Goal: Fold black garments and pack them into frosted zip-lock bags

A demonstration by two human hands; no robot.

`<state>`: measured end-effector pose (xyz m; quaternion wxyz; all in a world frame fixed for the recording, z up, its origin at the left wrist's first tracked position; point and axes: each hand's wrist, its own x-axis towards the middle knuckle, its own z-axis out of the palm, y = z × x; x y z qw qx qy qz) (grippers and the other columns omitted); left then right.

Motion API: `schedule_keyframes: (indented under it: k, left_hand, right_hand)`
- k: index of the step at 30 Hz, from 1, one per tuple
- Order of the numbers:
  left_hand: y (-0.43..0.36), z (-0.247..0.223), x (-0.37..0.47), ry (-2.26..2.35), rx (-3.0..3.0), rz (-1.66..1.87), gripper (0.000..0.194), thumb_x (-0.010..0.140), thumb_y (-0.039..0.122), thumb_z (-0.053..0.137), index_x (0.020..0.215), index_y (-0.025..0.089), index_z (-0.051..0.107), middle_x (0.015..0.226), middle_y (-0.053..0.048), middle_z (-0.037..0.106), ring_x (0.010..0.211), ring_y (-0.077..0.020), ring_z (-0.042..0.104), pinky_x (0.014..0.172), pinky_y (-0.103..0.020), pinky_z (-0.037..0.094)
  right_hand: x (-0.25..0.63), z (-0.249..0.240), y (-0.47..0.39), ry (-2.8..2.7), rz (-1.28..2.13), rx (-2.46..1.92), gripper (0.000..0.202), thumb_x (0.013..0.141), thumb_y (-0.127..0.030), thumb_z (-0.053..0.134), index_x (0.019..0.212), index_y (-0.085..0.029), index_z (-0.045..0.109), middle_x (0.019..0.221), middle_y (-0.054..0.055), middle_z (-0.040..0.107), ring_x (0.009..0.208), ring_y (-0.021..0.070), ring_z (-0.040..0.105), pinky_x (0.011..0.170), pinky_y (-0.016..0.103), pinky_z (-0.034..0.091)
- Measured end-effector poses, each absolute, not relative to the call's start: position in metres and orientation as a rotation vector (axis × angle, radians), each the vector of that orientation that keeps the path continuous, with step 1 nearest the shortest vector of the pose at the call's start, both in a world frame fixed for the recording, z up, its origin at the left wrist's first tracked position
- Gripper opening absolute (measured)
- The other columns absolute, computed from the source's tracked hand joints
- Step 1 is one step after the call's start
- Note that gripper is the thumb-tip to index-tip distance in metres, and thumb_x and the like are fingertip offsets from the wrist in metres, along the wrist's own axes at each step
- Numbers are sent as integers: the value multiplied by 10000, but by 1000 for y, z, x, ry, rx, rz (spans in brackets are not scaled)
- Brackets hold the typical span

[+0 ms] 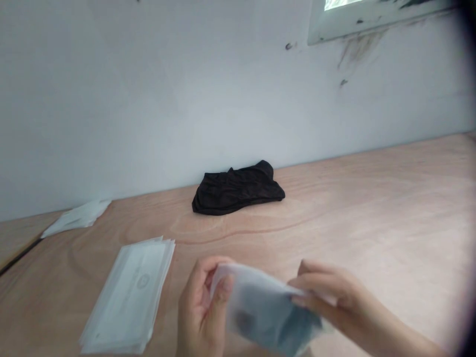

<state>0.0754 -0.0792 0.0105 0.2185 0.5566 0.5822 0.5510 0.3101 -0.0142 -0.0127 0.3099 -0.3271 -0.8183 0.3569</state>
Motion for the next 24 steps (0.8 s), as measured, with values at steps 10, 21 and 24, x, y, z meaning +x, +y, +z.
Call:
schedule_keyframes:
  k: [10, 21, 24]
  left_hand:
    - [57, -33, -18, 2081, 2214, 878, 175, 916, 158, 467, 906, 184, 639, 949, -59, 666, 943, -206, 612, 866, -336, 483]
    - [150, -35, -30, 2044, 2389, 569, 191, 936, 287, 538, 1045, 161, 631, 1056, -67, 657, 916, -190, 635, 835, -397, 516]
    - [122, -12, -30, 2013, 2397, 583, 223, 940, 167, 470, 900, 184, 688, 966, -65, 711, 908, -198, 647, 844, -355, 477]
  right_hand:
    - [434, -79, 145, -2134, -301, -1449, 447, 913, -408, 314, 1008, -276, 731, 919, 132, 652, 819, 312, 579, 607, 383, 387]
    - [295, -71, 231, -2299, -109, -1216, 278, 831, -185, 508, 977, -256, 733, 858, 80, 734, 814, 246, 639, 741, 366, 472]
    - [311, -54, 212, -2331, -43, -1161, 309, 869, -194, 441, 905, -263, 740, 847, 67, 738, 797, 245, 652, 736, 371, 483]
